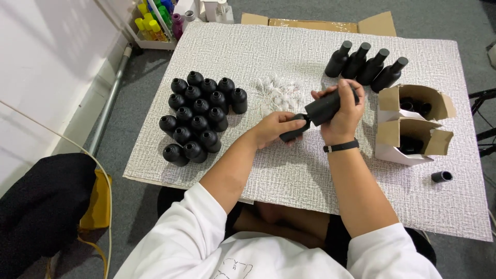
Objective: Assembling black perfume bottles by inserting spray nozzles into the bottle bodies.
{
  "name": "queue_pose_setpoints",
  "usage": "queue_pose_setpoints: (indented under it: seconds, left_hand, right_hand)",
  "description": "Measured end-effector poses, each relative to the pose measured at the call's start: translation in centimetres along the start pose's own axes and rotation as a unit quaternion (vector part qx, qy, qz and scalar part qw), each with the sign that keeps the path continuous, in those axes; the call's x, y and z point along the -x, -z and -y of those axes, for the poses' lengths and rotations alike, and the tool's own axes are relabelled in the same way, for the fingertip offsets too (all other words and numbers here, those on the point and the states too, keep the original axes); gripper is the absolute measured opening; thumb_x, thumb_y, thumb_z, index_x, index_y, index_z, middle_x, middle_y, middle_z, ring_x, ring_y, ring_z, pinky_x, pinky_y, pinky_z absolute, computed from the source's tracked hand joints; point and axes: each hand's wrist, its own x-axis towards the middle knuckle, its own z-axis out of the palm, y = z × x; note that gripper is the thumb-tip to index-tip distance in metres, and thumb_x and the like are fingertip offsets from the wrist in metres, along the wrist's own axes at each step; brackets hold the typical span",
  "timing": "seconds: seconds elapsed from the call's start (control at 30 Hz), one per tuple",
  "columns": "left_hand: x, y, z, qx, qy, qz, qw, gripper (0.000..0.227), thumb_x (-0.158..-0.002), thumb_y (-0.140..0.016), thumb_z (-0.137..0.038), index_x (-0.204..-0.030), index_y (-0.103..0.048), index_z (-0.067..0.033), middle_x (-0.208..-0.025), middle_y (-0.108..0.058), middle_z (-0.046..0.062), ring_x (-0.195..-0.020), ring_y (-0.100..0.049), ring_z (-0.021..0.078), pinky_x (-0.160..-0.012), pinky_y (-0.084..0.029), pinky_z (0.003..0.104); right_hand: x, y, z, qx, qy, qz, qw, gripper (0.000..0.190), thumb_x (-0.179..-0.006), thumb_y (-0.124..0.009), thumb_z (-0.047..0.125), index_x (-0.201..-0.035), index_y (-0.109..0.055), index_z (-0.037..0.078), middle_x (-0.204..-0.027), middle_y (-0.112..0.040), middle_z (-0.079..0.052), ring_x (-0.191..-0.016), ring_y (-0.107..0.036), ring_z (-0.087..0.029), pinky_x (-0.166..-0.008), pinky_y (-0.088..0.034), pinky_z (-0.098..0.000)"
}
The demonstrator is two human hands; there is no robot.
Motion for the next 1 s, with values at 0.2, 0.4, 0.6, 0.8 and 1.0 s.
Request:
queue_pose_setpoints:
  seconds: [0.2,0.4,0.6,0.8,1.0]
  left_hand:
    - [0.4,-1.5,-0.6,-0.153,-0.095,-0.094,0.979,0.033,-0.088,-0.082,-0.024,-0.104,-0.07,0.003,-0.068,-0.072,0.013,-0.052,-0.067,0.0136,-0.047,-0.053,0.023]
    - [0.6,-2.2,-0.4,-0.145,-0.104,-0.116,0.977,0.038,-0.085,-0.083,-0.023,-0.107,-0.07,0.0055,-0.066,-0.07,0.014,-0.052,-0.066,0.0142,-0.042,-0.054,0.021]
    - [0.1,-2.6,-0.6,-0.134,-0.13,-0.13,0.974,0.036,-0.084,-0.084,-0.019,-0.108,-0.07,0.0033,-0.064,-0.068,0.013,-0.051,-0.064,0.0142,-0.04,-0.052,0.021]
    - [0.3,-2.7,-0.3,-0.208,-0.145,-0.156,0.955,0.04,-0.084,-0.084,-0.03,-0.108,-0.073,0.0003,-0.072,-0.071,0.017,-0.062,-0.069,0.0181,-0.044,-0.053,0.026]
    - [-0.2,-2.2,0.3,-0.224,-0.141,-0.166,0.95,0.044,-0.085,-0.084,-0.033,-0.108,-0.072,0.003,-0.074,-0.072,0.018,-0.065,-0.072,0.0204,-0.047,-0.056,0.026]
  right_hand:
    - [-0.3,0.4,-0.6,0.036,0.039,0.0,0.999,0.018,-0.098,-0.068,0.02,-0.108,-0.054,0.013,-0.074,-0.064,-0.008,-0.066,-0.072,-0.024,-0.066,-0.07,-0.0425]
    - [0.0,-0.5,0.4,0.075,0.04,0.002,0.996,0.017,-0.093,-0.069,0.012,-0.102,-0.054,0.011,-0.068,-0.064,-0.011,-0.061,-0.072,-0.025,-0.06,-0.068,-0.0417]
    - [0.4,-1.3,0.1,0.061,0.123,-0.009,0.99,0.017,-0.096,-0.067,0.012,-0.106,-0.053,0.01,-0.069,-0.063,-0.013,-0.06,-0.071,-0.026,-0.058,-0.067,-0.0408]
    - [-0.4,-1.2,0.0,0.108,0.071,-0.017,0.991,0.016,-0.091,-0.068,0.005,-0.098,-0.055,0.007,-0.065,-0.064,-0.013,-0.058,-0.072,-0.025,-0.055,-0.065,-0.0395]
    - [-0.3,-1.4,0.4,0.061,0.018,-0.043,0.997,0.018,-0.088,-0.07,0.007,-0.095,-0.054,0.01,-0.065,-0.065,-0.011,-0.06,-0.073,-0.026,-0.056,-0.067,-0.0411]
